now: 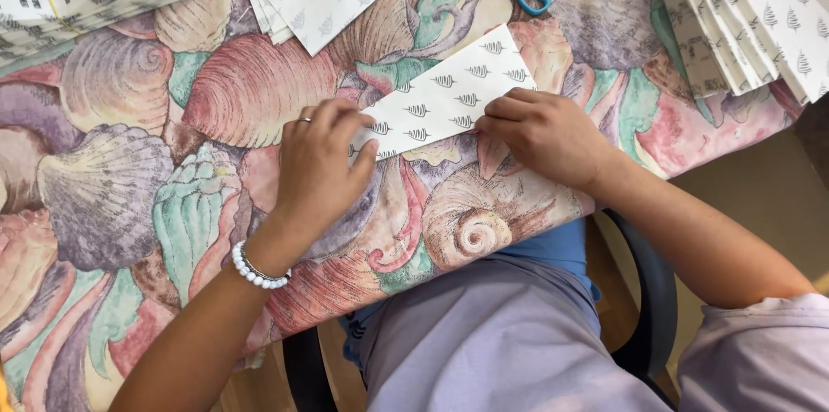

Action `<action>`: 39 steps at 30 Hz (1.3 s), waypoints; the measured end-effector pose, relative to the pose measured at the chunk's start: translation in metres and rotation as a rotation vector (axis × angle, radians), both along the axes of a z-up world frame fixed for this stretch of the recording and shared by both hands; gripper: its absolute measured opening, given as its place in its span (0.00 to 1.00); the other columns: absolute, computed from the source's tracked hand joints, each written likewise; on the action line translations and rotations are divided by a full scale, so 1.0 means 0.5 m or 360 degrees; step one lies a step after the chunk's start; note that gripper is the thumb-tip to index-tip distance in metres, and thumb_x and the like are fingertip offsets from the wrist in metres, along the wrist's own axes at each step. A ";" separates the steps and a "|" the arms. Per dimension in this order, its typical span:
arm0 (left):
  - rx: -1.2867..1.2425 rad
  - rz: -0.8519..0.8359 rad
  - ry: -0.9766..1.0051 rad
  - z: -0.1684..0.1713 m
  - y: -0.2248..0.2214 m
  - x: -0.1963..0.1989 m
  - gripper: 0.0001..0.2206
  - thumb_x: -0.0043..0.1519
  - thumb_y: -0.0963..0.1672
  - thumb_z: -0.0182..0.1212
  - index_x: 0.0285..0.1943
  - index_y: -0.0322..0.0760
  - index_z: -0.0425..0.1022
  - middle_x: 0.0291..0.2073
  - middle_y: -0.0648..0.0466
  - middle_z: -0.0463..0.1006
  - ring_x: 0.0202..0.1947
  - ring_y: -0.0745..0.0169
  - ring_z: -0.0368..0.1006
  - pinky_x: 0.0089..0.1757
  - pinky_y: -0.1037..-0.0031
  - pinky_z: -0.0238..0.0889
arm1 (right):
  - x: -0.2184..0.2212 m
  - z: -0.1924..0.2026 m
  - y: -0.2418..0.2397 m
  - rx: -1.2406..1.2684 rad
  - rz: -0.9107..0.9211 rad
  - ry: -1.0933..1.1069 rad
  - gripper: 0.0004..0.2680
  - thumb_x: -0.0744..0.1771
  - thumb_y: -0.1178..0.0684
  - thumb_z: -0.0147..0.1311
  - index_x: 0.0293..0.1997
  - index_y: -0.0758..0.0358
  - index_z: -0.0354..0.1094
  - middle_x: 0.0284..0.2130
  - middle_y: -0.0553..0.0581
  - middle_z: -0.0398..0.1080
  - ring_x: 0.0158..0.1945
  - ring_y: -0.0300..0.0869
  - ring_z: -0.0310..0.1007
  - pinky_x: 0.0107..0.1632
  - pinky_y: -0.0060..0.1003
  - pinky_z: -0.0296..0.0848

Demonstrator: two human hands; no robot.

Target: Folding printed paper sheets into triangular sleeves and stacking them on a table.

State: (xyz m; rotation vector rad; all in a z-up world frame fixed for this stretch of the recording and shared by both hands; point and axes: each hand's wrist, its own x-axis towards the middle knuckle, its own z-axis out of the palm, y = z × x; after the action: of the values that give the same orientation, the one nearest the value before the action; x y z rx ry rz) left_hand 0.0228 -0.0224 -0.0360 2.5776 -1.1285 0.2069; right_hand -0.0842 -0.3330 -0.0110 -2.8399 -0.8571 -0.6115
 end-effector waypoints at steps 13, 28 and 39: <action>0.0077 0.0325 0.0711 0.061 -0.030 0.019 0.09 0.54 0.46 0.73 0.37 0.48 0.75 0.32 0.56 0.76 0.41 0.44 0.79 0.43 0.51 0.70 | 0.043 0.079 0.055 0.0059 0.0091 0.0144 0.03 0.66 0.55 0.59 0.35 0.60 0.76 0.32 0.52 0.74 0.40 0.44 0.77 0.43 0.35 0.76; -0.0309 -0.0151 0.0157 0.133 0.044 -0.041 0.05 0.64 0.47 0.63 0.37 0.47 0.81 0.23 0.55 0.84 0.28 0.54 0.83 0.33 0.64 0.74 | 0.051 0.137 0.065 0.0088 0.0250 -0.0144 0.09 0.70 0.48 0.54 0.31 0.55 0.70 0.23 0.49 0.73 0.36 0.42 0.78 0.48 0.38 0.72; -0.0402 -0.0614 -0.0012 0.238 -0.050 -0.042 0.04 0.60 0.42 0.70 0.41 0.38 0.83 0.24 0.56 0.84 0.19 0.61 0.78 0.23 0.67 0.67 | -0.115 0.285 -0.023 -0.0195 -0.0432 -0.0443 0.32 0.62 0.32 0.73 0.62 0.71 0.69 0.56 0.66 0.76 0.59 0.55 0.77 0.64 0.47 0.77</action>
State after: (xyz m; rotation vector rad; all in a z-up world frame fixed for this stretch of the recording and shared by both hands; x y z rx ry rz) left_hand 0.0016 -0.0473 0.0832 2.0973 -1.4702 0.2487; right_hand -0.1414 -0.3446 0.1317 -3.0567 -0.5605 -1.0417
